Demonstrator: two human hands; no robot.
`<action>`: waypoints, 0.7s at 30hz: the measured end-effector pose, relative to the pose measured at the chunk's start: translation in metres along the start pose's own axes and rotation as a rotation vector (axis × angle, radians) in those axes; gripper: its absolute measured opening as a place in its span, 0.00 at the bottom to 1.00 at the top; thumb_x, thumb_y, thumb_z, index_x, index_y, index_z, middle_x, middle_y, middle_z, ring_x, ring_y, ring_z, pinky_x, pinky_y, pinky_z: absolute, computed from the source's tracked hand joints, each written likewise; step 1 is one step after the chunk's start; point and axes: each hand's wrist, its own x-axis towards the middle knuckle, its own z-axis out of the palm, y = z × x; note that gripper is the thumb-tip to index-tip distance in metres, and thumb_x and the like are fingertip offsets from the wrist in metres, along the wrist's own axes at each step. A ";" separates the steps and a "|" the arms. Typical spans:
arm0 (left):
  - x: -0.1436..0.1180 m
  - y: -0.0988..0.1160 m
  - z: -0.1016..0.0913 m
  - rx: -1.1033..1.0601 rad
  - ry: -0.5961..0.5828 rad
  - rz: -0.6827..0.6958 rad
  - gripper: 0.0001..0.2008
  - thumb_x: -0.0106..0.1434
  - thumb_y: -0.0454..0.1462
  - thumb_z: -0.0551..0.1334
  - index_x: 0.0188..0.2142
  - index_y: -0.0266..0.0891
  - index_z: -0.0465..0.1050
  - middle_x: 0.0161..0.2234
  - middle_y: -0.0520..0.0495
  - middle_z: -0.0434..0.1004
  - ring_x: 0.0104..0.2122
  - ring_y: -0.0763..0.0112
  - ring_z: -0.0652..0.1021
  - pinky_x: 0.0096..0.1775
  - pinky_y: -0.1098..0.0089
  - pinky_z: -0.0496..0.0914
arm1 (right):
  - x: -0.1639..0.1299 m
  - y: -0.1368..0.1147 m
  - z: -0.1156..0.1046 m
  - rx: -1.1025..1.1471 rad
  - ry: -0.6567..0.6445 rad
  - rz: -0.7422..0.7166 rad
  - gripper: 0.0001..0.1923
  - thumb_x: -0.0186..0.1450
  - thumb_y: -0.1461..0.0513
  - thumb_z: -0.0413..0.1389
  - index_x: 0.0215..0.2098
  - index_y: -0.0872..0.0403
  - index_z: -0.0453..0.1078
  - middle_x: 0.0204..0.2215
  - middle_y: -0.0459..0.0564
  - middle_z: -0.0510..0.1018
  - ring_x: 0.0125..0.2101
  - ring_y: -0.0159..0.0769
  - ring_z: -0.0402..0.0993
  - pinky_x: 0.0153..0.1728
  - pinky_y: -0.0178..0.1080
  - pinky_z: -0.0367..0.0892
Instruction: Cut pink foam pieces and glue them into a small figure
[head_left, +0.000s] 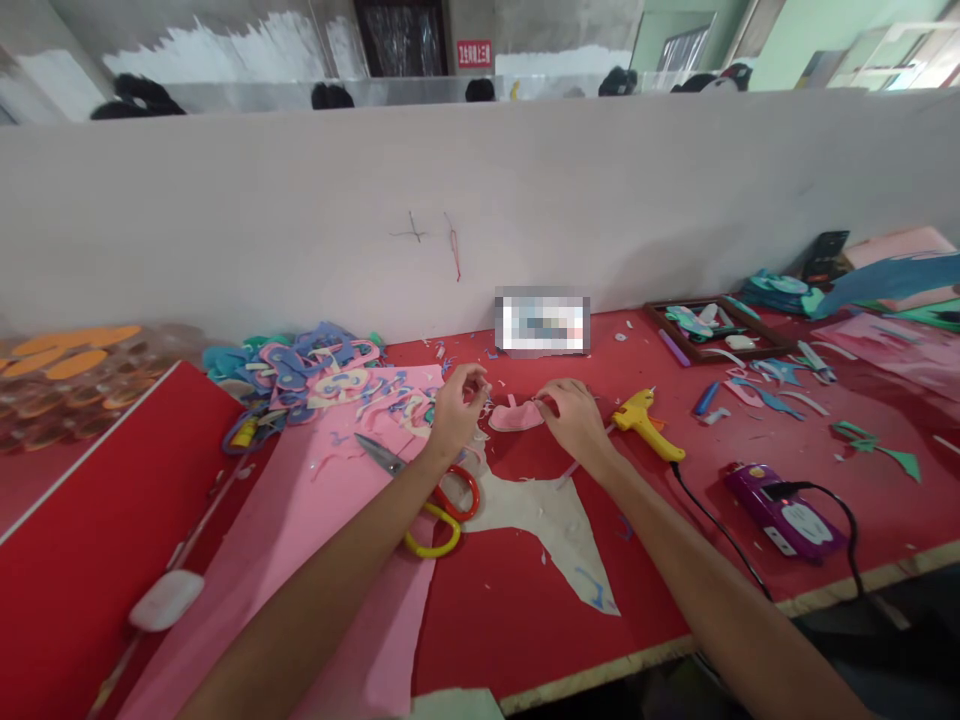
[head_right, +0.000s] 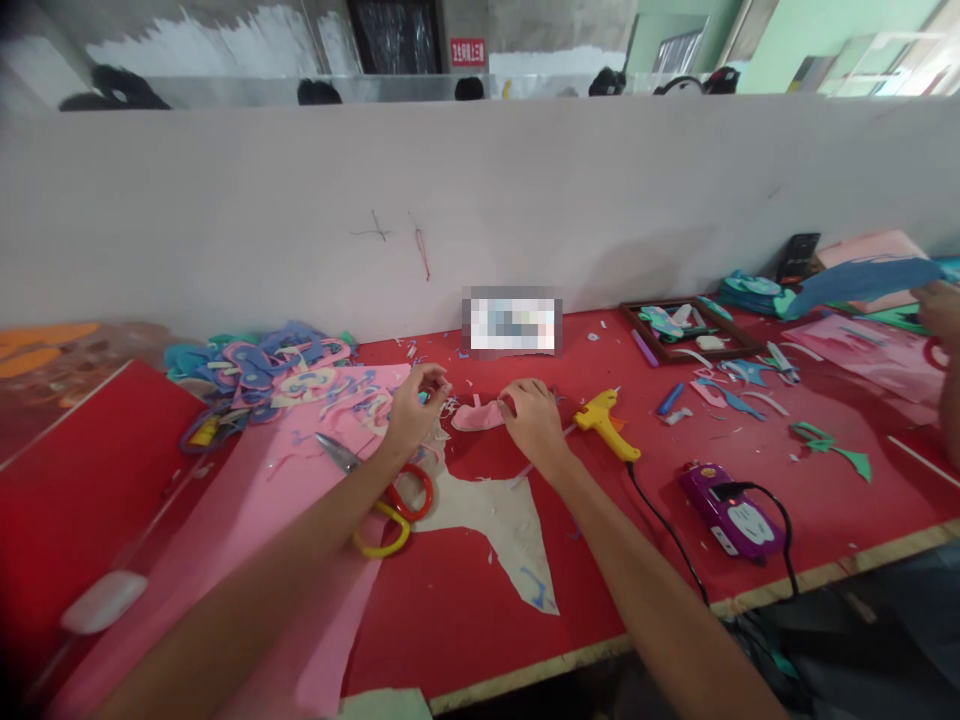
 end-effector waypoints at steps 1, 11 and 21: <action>0.000 0.000 0.000 0.008 0.003 0.003 0.09 0.66 0.37 0.61 0.46 0.39 0.71 0.39 0.49 0.75 0.37 0.77 0.76 0.43 0.74 0.70 | 0.000 0.000 0.000 0.002 -0.002 0.002 0.07 0.70 0.62 0.55 0.41 0.55 0.75 0.44 0.52 0.76 0.50 0.45 0.66 0.54 0.45 0.59; 0.000 0.001 0.000 0.030 0.006 -0.003 0.09 0.67 0.39 0.60 0.45 0.39 0.72 0.40 0.48 0.76 0.39 0.76 0.76 0.44 0.74 0.71 | 0.000 -0.001 -0.001 0.001 -0.009 0.006 0.07 0.70 0.62 0.54 0.41 0.55 0.75 0.44 0.52 0.76 0.50 0.44 0.66 0.54 0.44 0.59; -0.001 0.005 -0.002 0.036 0.006 -0.013 0.09 0.67 0.37 0.59 0.45 0.39 0.72 0.39 0.48 0.75 0.39 0.75 0.76 0.44 0.75 0.70 | 0.000 0.000 0.000 0.004 0.007 -0.004 0.08 0.70 0.61 0.54 0.41 0.54 0.74 0.44 0.52 0.76 0.49 0.42 0.66 0.53 0.43 0.59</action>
